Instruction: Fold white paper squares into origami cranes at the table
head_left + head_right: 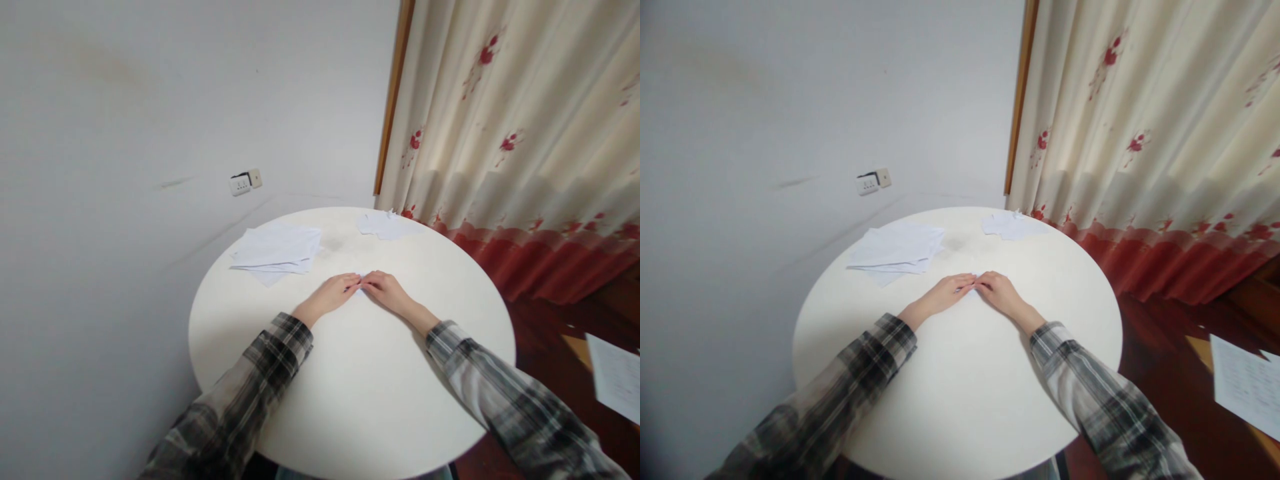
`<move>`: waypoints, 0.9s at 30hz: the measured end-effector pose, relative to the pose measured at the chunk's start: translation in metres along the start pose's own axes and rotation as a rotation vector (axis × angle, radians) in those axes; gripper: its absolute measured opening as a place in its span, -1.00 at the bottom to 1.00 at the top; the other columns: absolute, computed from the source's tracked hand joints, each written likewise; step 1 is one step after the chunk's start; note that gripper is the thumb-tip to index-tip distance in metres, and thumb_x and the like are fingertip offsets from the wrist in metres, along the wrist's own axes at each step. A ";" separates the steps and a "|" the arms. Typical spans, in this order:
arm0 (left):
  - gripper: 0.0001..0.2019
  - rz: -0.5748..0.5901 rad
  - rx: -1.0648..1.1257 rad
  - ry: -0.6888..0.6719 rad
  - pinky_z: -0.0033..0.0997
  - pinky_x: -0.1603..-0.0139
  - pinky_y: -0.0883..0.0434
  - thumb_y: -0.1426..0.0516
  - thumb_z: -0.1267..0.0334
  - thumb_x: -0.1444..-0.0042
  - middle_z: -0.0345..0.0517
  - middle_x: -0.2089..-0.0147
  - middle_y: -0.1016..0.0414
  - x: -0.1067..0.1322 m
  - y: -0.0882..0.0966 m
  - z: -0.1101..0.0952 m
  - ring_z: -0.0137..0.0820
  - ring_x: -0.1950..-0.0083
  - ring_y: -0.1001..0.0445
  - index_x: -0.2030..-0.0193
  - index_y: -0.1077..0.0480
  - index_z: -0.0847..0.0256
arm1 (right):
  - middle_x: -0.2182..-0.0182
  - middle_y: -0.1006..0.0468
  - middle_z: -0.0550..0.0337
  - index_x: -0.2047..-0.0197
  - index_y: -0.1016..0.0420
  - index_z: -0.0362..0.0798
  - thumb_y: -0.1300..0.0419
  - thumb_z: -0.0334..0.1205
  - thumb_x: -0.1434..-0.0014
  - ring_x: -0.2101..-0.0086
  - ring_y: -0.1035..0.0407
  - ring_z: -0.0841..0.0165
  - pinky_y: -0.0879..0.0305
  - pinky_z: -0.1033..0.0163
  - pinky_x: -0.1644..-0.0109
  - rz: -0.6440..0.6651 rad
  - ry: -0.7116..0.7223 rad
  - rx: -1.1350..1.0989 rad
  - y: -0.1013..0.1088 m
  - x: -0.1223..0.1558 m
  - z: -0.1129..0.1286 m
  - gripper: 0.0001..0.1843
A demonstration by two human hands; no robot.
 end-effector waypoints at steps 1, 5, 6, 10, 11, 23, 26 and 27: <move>-0.67 -0.005 -0.002 -0.004 -0.34 -0.19 -0.22 0.08 0.20 -0.21 -0.08 -0.07 -0.41 0.000 0.000 -0.001 -0.42 -0.13 -0.33 0.01 -0.39 0.22 | 0.32 -0.55 0.11 0.29 -0.50 -0.07 -0.06 -0.28 -0.17 0.27 -0.39 0.38 -0.29 0.25 0.14 -0.001 -0.007 0.002 -0.001 -0.001 -0.001 -0.82; -0.68 -0.017 -0.005 -0.026 -0.41 -0.15 -0.26 0.11 0.22 -0.22 -0.12 0.02 -0.48 -0.001 0.001 -0.006 -0.44 -0.07 -0.38 0.11 -0.44 0.19 | 0.33 -0.54 0.09 0.29 -0.49 -0.09 -0.06 -0.27 -0.18 0.29 -0.39 0.37 -0.28 0.26 0.16 -0.005 -0.044 0.007 -0.002 -0.002 -0.005 -0.82; -0.68 -0.023 -0.004 -0.028 -0.41 -0.14 -0.26 0.10 0.22 -0.22 -0.13 0.03 -0.49 -0.001 0.002 -0.007 -0.43 -0.06 -0.39 0.13 -0.45 0.18 | 0.34 -0.54 0.09 0.29 -0.49 -0.09 -0.06 -0.27 -0.17 0.30 -0.39 0.37 -0.28 0.27 0.16 -0.001 -0.053 0.007 -0.003 -0.002 -0.006 -0.82; -0.72 -0.019 -0.002 -0.012 -0.40 -0.09 -0.29 0.06 0.25 -0.19 -0.13 0.02 -0.48 -0.002 0.003 -0.007 -0.41 -0.02 -0.41 0.09 -0.42 0.18 | 0.36 -0.53 0.12 0.29 -0.47 -0.08 -0.07 -0.28 -0.16 0.32 -0.38 0.39 -0.26 0.28 0.19 0.000 -0.095 -0.004 -0.004 -0.002 -0.010 -0.84; -0.73 -0.018 -0.004 -0.002 -0.39 -0.08 -0.30 0.04 0.26 -0.18 -0.12 0.02 -0.47 -0.003 0.003 -0.006 -0.40 -0.01 -0.42 0.07 -0.40 0.18 | 0.37 -0.53 0.14 0.28 -0.46 -0.08 -0.07 -0.28 -0.15 0.34 -0.38 0.39 -0.26 0.29 0.21 -0.006 -0.107 -0.015 -0.004 -0.002 -0.010 -0.85; -0.82 -0.090 -0.071 0.021 -0.35 -0.01 -0.31 -0.06 0.26 -0.11 -0.08 0.16 -0.47 -0.001 0.011 -0.004 -0.36 0.08 -0.39 0.17 -0.37 0.24 | 0.41 -0.48 0.16 0.33 -0.41 -0.09 -0.07 -0.34 -0.14 0.38 -0.33 0.41 -0.22 0.33 0.24 -0.049 -0.072 -0.011 0.003 -0.002 0.003 -0.90; -0.81 -0.096 -0.085 0.029 -0.33 -0.02 -0.31 -0.07 0.25 -0.10 -0.06 0.15 -0.46 -0.001 0.010 -0.002 -0.35 0.07 -0.39 0.17 -0.37 0.25 | 0.40 -0.48 0.15 0.32 -0.42 -0.09 -0.08 -0.36 -0.13 0.36 -0.33 0.40 -0.22 0.31 0.22 -0.057 -0.058 0.026 0.005 -0.002 0.006 -0.91; -0.81 -0.097 -0.090 0.029 -0.33 -0.02 -0.31 -0.07 0.25 -0.10 -0.06 0.15 -0.46 -0.001 0.010 -0.002 -0.35 0.07 -0.38 0.17 -0.36 0.25 | 0.40 -0.47 0.15 0.31 -0.42 -0.09 -0.09 -0.36 -0.13 0.35 -0.32 0.39 -0.22 0.30 0.21 -0.061 -0.052 0.047 0.005 -0.002 0.007 -0.91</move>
Point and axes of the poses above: each hand's wrist, its own x-axis away from the middle knuckle, its own y-axis out of the back of the hand, z = x × y, the point moved 8 cm from there along -x, towards the middle knuckle
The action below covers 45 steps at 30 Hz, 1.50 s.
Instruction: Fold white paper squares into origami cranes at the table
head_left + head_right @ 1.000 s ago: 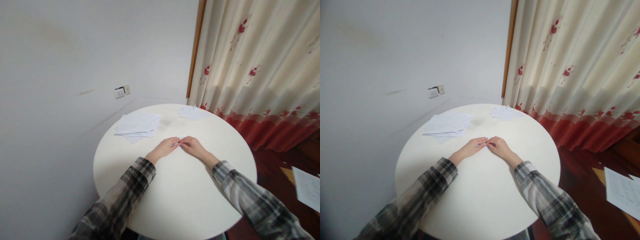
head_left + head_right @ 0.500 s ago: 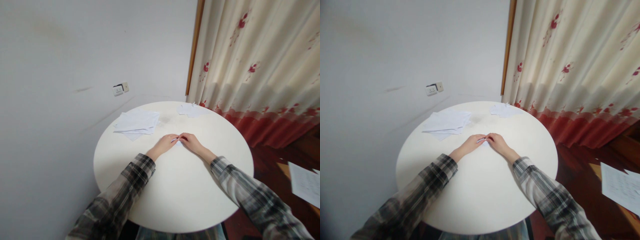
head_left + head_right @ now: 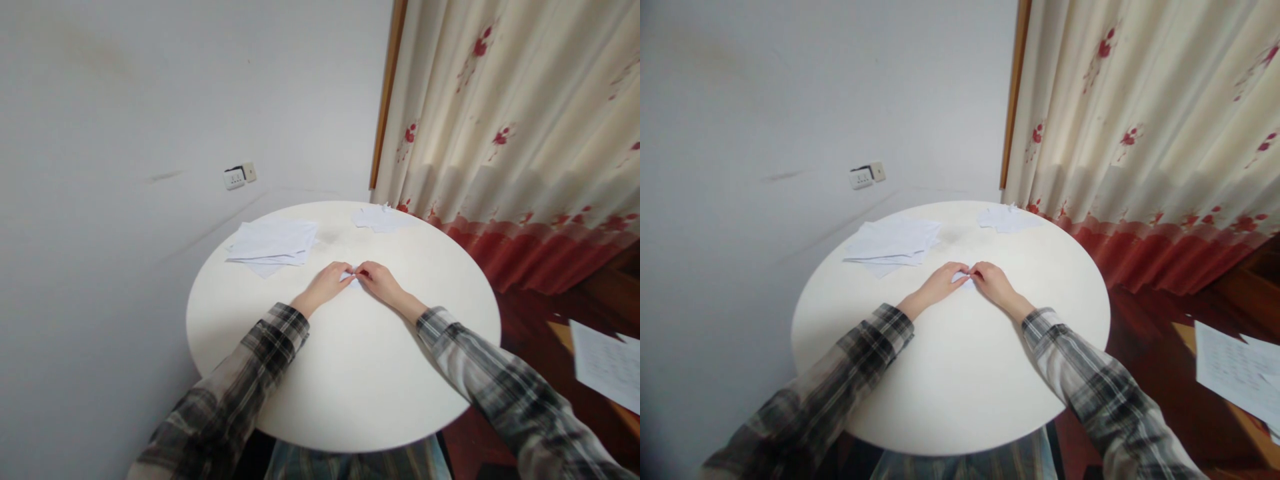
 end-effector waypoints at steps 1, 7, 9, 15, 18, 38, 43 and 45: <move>-0.81 -0.001 -0.005 -0.002 -0.33 -0.02 -0.31 -0.07 0.25 -0.11 -0.05 0.15 -0.46 0.000 0.000 0.000 -0.35 0.06 -0.38 0.17 -0.36 0.26 | 0.40 -0.47 0.14 0.32 -0.42 -0.09 -0.09 -0.36 -0.13 0.34 -0.31 0.38 -0.22 0.28 0.20 -0.007 0.007 0.022 0.001 0.000 0.001 -0.91; -0.82 0.006 -0.017 -0.020 -0.32 -0.02 -0.30 -0.06 0.26 -0.10 -0.07 0.15 -0.46 -0.001 -0.002 0.000 -0.35 0.06 -0.38 0.17 -0.36 0.24 | 0.32 -0.44 0.08 0.35 -0.47 -0.09 -0.15 -0.37 -0.08 0.24 -0.29 0.33 -0.23 0.23 0.13 -0.066 0.040 0.072 0.006 -0.001 0.002 -0.93; -0.83 0.005 -0.022 -0.025 -0.32 -0.01 -0.30 -0.06 0.27 -0.11 -0.08 0.16 -0.46 -0.001 -0.002 0.001 -0.35 0.07 -0.38 0.18 -0.36 0.23 | 0.29 -0.44 0.07 0.34 -0.48 -0.08 -0.16 -0.37 -0.07 0.23 -0.29 0.32 -0.23 0.21 0.12 -0.071 0.052 0.078 0.005 -0.001 0.000 -0.92; -0.85 -0.004 -0.044 -0.044 -0.34 0.02 -0.31 -0.07 0.28 -0.10 -0.08 0.18 -0.46 -0.002 -0.004 0.002 -0.35 0.10 -0.38 0.19 -0.36 0.22 | 0.27 -0.45 0.06 0.34 -0.49 -0.07 -0.17 -0.34 -0.07 0.22 -0.31 0.30 -0.25 0.18 0.12 -0.088 0.084 0.076 0.002 0.000 -0.001 -0.92; -0.86 -0.005 -0.053 -0.042 -0.33 0.04 -0.31 -0.09 0.25 -0.08 -0.10 0.20 -0.47 -0.002 -0.003 0.002 -0.34 0.12 -0.39 0.22 -0.37 0.21 | 0.26 -0.47 0.05 0.29 -0.47 -0.08 -0.17 -0.32 -0.08 0.21 -0.32 0.29 -0.25 0.17 0.10 -0.075 0.088 0.057 0.002 -0.001 0.000 -0.90; -0.94 -0.034 -0.145 0.007 -0.30 0.11 -0.23 -0.10 0.27 -0.04 -0.17 0.21 -0.44 -0.002 0.005 -0.002 -0.33 0.11 -0.36 0.34 -0.38 0.16 | 0.28 -0.50 0.06 0.36 -0.42 -0.10 -0.13 -0.35 -0.10 0.21 -0.34 0.30 -0.22 0.18 0.05 0.006 0.074 0.039 -0.005 -0.002 0.001 -0.96; -0.95 -0.040 -0.165 -0.020 -0.30 0.09 -0.21 -0.09 0.30 -0.04 -0.19 0.18 -0.45 -0.001 0.006 -0.007 -0.33 0.10 -0.33 0.37 -0.38 0.15 | 0.33 -0.49 0.09 0.37 -0.42 -0.08 -0.13 -0.36 -0.09 0.23 -0.34 0.31 -0.21 0.19 0.08 -0.001 0.108 0.053 -0.005 -0.003 0.004 -0.95; -0.95 -0.039 -0.169 -0.027 -0.30 0.09 -0.20 -0.10 0.31 -0.03 -0.19 0.19 -0.46 -0.001 0.006 -0.008 -0.33 0.10 -0.33 0.37 -0.38 0.16 | 0.32 -0.49 0.09 0.36 -0.43 -0.09 -0.14 -0.36 -0.09 0.22 -0.32 0.31 -0.21 0.20 0.09 -0.008 0.109 0.060 -0.004 -0.003 0.004 -0.95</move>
Point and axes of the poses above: each hand's wrist, its own x-axis away from the middle knuckle, its own y-axis out of the back of the hand, z = x × y, the point moved 8 cm from there along -x, towards the middle knuckle
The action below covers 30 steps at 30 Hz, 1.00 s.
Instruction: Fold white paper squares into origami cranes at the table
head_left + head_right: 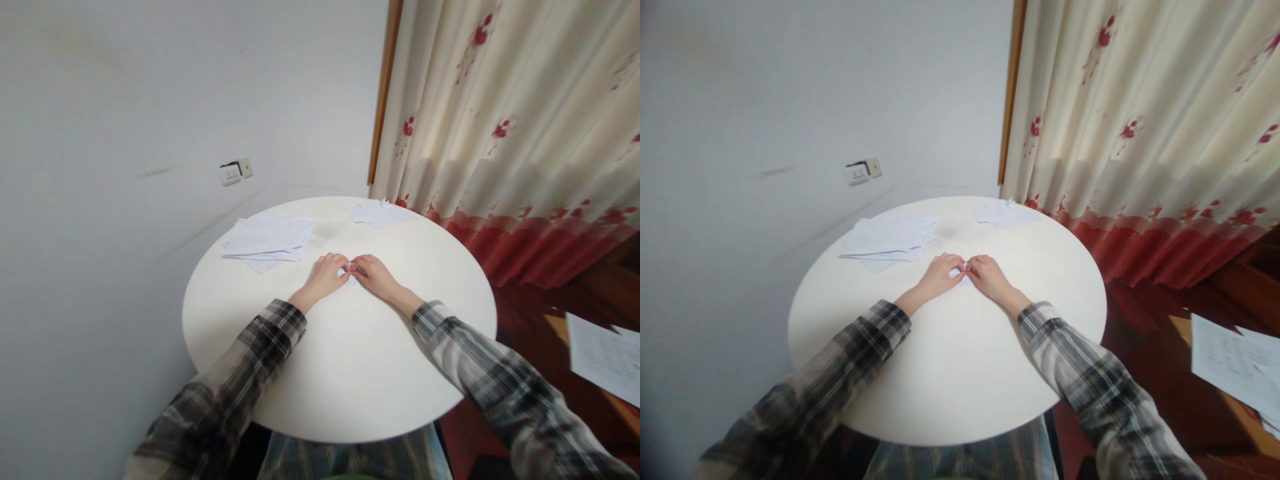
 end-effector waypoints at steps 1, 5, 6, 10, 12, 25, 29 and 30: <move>-0.95 0.000 -0.001 -0.001 -0.30 0.09 -0.20 -0.10 0.31 -0.03 -0.19 0.20 -0.46 0.000 0.000 0.000 -0.33 0.10 -0.32 0.37 -0.38 0.15 | 0.32 -0.49 0.08 0.36 -0.43 -0.09 -0.14 -0.36 -0.09 0.22 -0.32 0.31 -0.21 0.20 0.09 -0.002 -0.002 0.003 0.000 0.000 0.000 -0.94; -0.94 0.006 -0.008 0.000 -0.30 0.11 -0.20 -0.09 0.30 -0.04 -0.19 0.23 -0.46 0.000 0.001 -0.001 -0.32 0.11 -0.32 0.37 -0.39 0.15 | 0.31 -0.47 0.07 0.35 -0.45 -0.10 -0.14 -0.36 -0.09 0.22 -0.30 0.31 -0.20 0.20 0.09 -0.003 -0.008 0.000 0.002 0.000 0.001 -0.93; -0.94 0.009 -0.012 0.002 -0.30 0.11 -0.20 -0.09 0.30 -0.04 -0.19 0.24 -0.46 0.000 0.002 -0.001 -0.32 0.11 -0.32 0.37 -0.39 0.15 | 0.31 -0.47 0.07 0.36 -0.45 -0.10 -0.14 -0.37 -0.09 0.22 -0.30 0.32 -0.20 0.20 0.09 -0.005 -0.010 -0.003 0.003 0.000 0.001 -0.93; -0.93 0.015 -0.020 0.003 -0.29 0.10 -0.20 -0.09 0.29 -0.04 -0.18 0.26 -0.46 0.000 0.002 -0.001 -0.33 0.12 -0.32 0.37 -0.40 0.15 | 0.30 -0.45 0.08 0.36 -0.46 -0.09 -0.14 -0.39 -0.07 0.22 -0.27 0.33 -0.20 0.21 0.10 -0.010 -0.032 -0.014 0.005 0.001 0.002 -0.92; -0.93 0.016 -0.014 -0.004 -0.29 0.08 -0.20 -0.09 0.29 -0.04 -0.17 0.26 -0.45 0.000 0.002 -0.002 -0.33 0.12 -0.32 0.36 -0.40 0.16 | 0.30 -0.44 0.09 0.36 -0.46 -0.08 -0.14 -0.40 -0.07 0.22 -0.26 0.33 -0.20 0.22 0.10 -0.005 -0.044 -0.021 0.006 0.001 0.002 -0.92; -0.90 0.040 0.070 -0.037 -0.31 0.06 -0.26 -0.11 0.26 -0.06 -0.14 0.24 -0.44 -0.001 -0.004 0.002 -0.34 0.12 -0.35 0.31 -0.45 0.14 | 0.36 -0.39 0.16 0.31 -0.36 -0.08 -0.11 -0.41 -0.05 0.32 -0.29 0.38 -0.22 0.29 0.20 -0.015 -0.117 -0.105 0.004 0.003 -0.004 -0.89; -0.82 0.052 0.106 -0.087 -0.31 0.04 -0.27 -0.15 0.13 -0.02 -0.13 0.21 -0.44 0.000 -0.004 -0.002 -0.33 0.11 -0.35 0.27 -0.47 0.13 | 0.41 -0.42 0.19 0.32 -0.33 -0.08 -0.11 -0.39 -0.03 0.36 -0.30 0.40 -0.22 0.30 0.25 -0.010 -0.165 -0.134 0.004 0.004 -0.008 -0.90; -0.81 0.050 0.117 -0.094 -0.31 0.04 -0.27 -0.16 0.12 -0.01 -0.13 0.20 -0.45 0.000 -0.004 -0.002 -0.33 0.11 -0.35 0.27 -0.47 0.13 | 0.40 -0.43 0.20 0.28 -0.32 -0.08 -0.11 -0.38 -0.03 0.37 -0.31 0.40 -0.22 0.30 0.25 -0.013 -0.174 -0.146 0.004 0.004 -0.009 -0.87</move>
Point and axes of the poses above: each hand's wrist, its own x-axis away from the middle knuckle, its own y-axis out of the back of the hand, z = x × y, the point moved 8 cm from there along -x, towards the middle knuckle
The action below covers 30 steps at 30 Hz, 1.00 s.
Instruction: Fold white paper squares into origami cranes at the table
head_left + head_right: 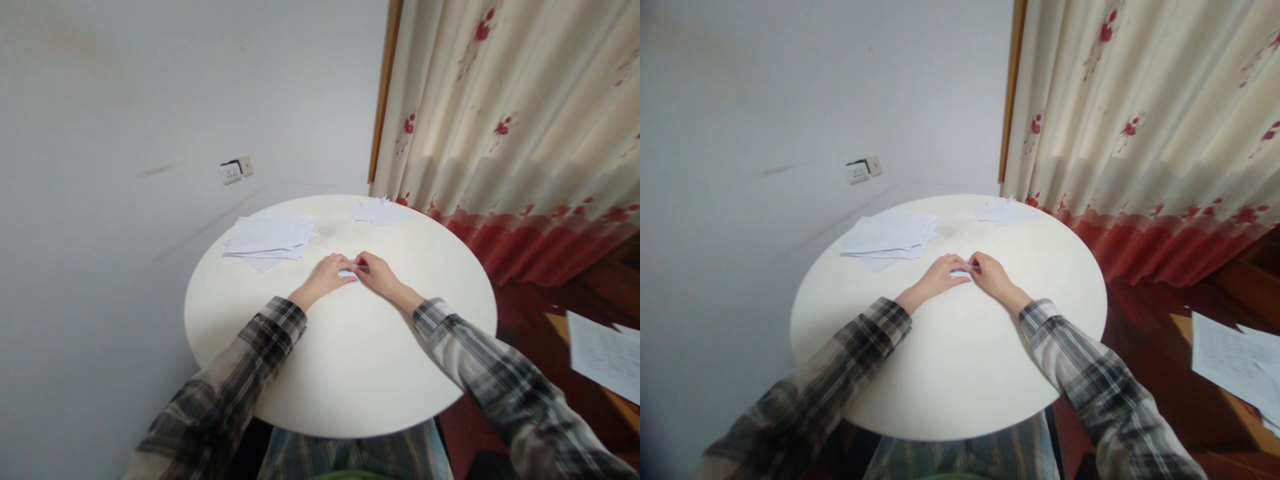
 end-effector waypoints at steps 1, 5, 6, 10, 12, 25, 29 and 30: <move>-0.80 -0.002 0.011 -0.004 -0.31 0.03 -0.27 -0.16 0.12 -0.01 -0.13 0.20 -0.45 0.000 0.000 0.000 -0.33 0.11 -0.35 0.26 -0.47 0.13 | 0.40 -0.44 0.20 0.23 -0.32 -0.07 -0.11 -0.38 -0.03 0.37 -0.32 0.41 -0.23 0.31 0.25 -0.002 -0.007 -0.013 0.000 0.000 -0.001 -0.82; -0.83 0.003 0.052 0.001 -0.31 0.00 -0.27 -0.16 0.16 -0.02 -0.13 0.18 -0.46 0.000 -0.002 0.002 -0.34 0.09 -0.35 0.25 -0.48 0.12 | 0.42 -0.45 0.23 0.17 -0.32 -0.06 -0.12 -0.37 -0.04 0.39 -0.33 0.43 -0.23 0.32 0.26 0.000 -0.004 -0.040 0.000 0.000 -0.003 -0.76; -0.84 0.008 0.059 0.004 -0.31 0.00 -0.27 -0.16 0.17 -0.02 -0.13 0.18 -0.46 0.000 -0.002 0.003 -0.34 0.09 -0.36 0.26 -0.48 0.12 | 0.42 -0.45 0.23 0.18 -0.33 -0.06 -0.12 -0.36 -0.04 0.40 -0.33 0.43 -0.24 0.33 0.26 0.001 0.002 -0.039 -0.001 0.000 -0.003 -0.78; -0.86 0.013 0.076 0.002 -0.33 0.00 -0.28 -0.14 0.21 -0.04 -0.14 0.19 -0.46 -0.001 -0.003 0.003 -0.36 0.08 -0.35 0.26 -0.48 0.12 | 0.41 -0.45 0.21 0.22 -0.37 -0.07 -0.12 -0.32 -0.06 0.39 -0.32 0.42 -0.23 0.33 0.27 0.005 0.026 -0.006 0.000 0.000 0.000 -0.84; -0.86 0.013 0.081 0.006 -0.33 0.00 -0.28 -0.13 0.23 -0.05 -0.14 0.18 -0.46 0.000 -0.002 0.003 -0.36 0.08 -0.36 0.25 -0.47 0.12 | 0.40 -0.46 0.19 0.24 -0.39 -0.07 -0.12 -0.30 -0.08 0.39 -0.32 0.41 -0.23 0.32 0.26 0.007 0.033 0.016 0.001 0.000 0.002 -0.87; -0.81 -0.035 0.072 0.161 -0.42 0.24 -0.31 -0.17 0.21 0.03 -0.21 0.31 -0.40 0.003 0.003 0.007 -0.40 0.28 -0.37 0.26 -0.29 0.16 | 0.40 -0.45 0.18 0.29 -0.41 -0.08 -0.09 -0.44 0.00 0.39 -0.30 0.41 -0.21 0.32 0.26 0.025 0.030 0.028 -0.001 -0.001 0.000 -0.82; -0.82 -0.018 0.059 0.184 -0.42 0.25 -0.30 -0.16 0.20 0.02 -0.20 0.31 -0.40 0.002 0.003 0.008 -0.40 0.28 -0.37 0.28 -0.28 0.16 | 0.42 -0.44 0.19 0.34 -0.41 -0.09 -0.11 -0.41 0.00 0.40 -0.29 0.42 -0.21 0.33 0.27 0.026 0.051 0.034 -0.001 -0.001 0.002 -0.88; -0.82 -0.016 0.053 0.187 -0.42 0.25 -0.30 -0.15 0.19 0.02 -0.20 0.32 -0.39 0.002 0.003 0.008 -0.40 0.28 -0.38 0.28 -0.28 0.16 | 0.42 -0.44 0.19 0.34 -0.41 -0.08 -0.12 -0.39 0.00 0.39 -0.29 0.42 -0.21 0.32 0.26 0.025 0.060 0.032 -0.001 0.000 0.002 -0.89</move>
Point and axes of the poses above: each hand's wrist, its own x-axis away from the middle knuckle, its own y-axis out of the back of the hand, z = x × y, the point moved 8 cm from there along -x, towards the middle knuckle
